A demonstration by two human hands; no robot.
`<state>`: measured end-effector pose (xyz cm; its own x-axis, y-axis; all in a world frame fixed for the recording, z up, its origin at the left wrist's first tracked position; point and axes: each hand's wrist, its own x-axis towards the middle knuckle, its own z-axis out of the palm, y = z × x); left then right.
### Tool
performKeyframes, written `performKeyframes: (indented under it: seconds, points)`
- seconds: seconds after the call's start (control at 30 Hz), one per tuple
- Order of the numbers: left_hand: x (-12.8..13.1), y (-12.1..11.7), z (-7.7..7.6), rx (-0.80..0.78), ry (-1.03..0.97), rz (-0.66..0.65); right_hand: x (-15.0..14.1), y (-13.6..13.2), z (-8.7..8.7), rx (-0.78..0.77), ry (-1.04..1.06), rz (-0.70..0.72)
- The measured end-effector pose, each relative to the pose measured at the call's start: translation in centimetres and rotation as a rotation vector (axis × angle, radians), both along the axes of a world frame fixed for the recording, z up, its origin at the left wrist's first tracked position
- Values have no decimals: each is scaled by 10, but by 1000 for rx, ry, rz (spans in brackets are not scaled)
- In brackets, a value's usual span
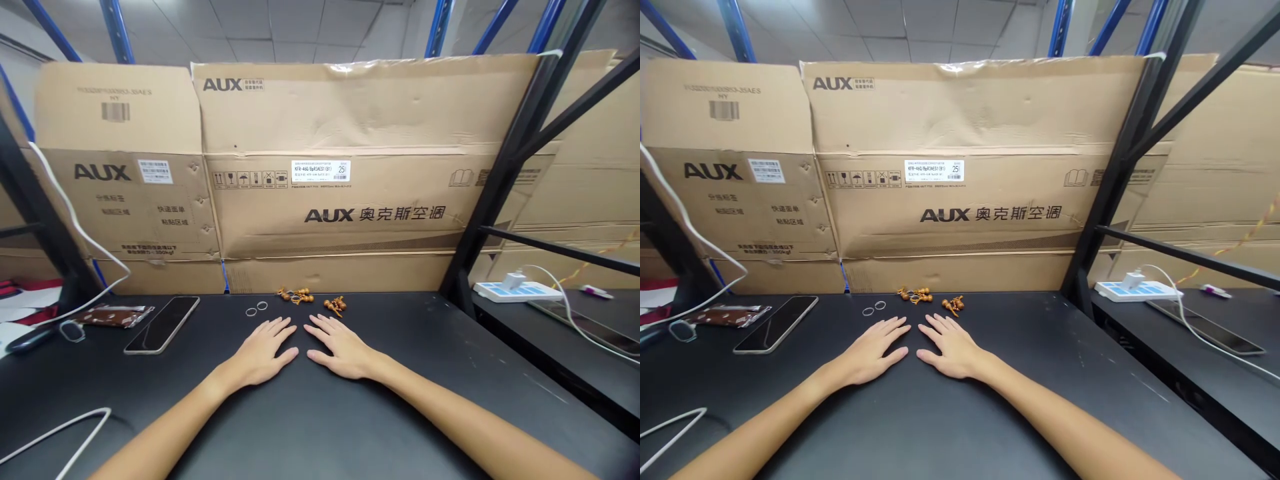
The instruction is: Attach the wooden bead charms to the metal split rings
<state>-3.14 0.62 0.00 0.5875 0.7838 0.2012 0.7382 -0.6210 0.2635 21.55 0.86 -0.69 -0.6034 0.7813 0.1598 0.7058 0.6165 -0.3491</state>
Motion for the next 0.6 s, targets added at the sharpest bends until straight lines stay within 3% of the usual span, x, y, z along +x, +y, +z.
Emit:
performKeyframes:
  seconds: [0.6]
  points:
    - [1,0,-2,35,11,4,-1,-1,1,13,12,-4]
